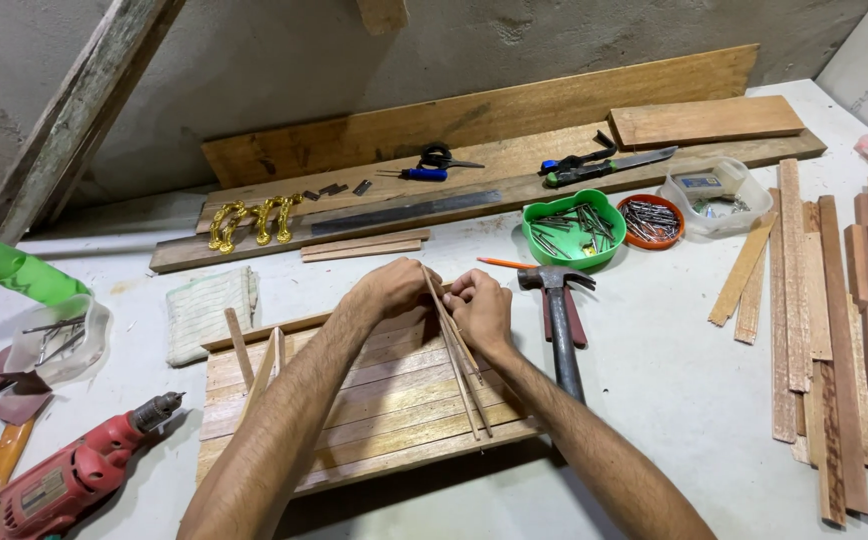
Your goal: Hammering wooden slats to assemble a shelf or crate.
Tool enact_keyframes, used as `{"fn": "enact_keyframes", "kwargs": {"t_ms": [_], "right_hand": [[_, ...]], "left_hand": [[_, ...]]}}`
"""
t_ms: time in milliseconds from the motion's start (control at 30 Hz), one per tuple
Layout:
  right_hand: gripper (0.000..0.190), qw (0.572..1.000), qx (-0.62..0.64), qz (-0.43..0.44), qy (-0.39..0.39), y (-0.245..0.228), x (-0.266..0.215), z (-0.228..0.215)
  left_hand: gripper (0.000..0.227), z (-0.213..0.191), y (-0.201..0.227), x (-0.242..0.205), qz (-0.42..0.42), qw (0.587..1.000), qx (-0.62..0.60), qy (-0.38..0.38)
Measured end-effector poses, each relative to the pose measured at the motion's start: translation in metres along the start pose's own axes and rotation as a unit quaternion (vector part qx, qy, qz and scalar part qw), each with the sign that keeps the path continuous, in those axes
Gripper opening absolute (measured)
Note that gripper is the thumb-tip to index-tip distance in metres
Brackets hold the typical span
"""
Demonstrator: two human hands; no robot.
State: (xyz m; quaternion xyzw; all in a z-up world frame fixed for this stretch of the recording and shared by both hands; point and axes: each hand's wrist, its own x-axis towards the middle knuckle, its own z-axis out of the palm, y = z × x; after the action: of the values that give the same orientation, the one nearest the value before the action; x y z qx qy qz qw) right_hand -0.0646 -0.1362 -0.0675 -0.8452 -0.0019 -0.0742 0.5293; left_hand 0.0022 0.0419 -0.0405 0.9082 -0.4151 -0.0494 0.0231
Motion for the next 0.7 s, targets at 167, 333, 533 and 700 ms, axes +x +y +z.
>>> {"fn": "enact_keyframes", "kwargs": {"t_ms": [167,333,533,700], "right_hand": [[0.014,0.998,0.009,-0.057,0.001,0.010,0.000,-0.011],[0.020,0.983,-0.150,-0.103,0.038,0.013,-0.013,-0.085],[0.054,0.942,-0.318,0.088,-0.066,0.018,-0.030,-0.136],[0.054,0.939,-0.330,0.083,-0.058,0.056,-0.028,-0.125]], "left_hand": [[0.011,0.002,0.001,-0.001,0.012,1.000,-0.001,-0.001],[0.018,0.009,-0.005,0.004,0.061,0.997,-0.025,0.044],[0.015,-0.025,0.008,0.006,0.013,0.996,-0.031,-0.083],[0.016,-0.002,-0.013,0.009,0.115,0.991,0.012,-0.060]]}}
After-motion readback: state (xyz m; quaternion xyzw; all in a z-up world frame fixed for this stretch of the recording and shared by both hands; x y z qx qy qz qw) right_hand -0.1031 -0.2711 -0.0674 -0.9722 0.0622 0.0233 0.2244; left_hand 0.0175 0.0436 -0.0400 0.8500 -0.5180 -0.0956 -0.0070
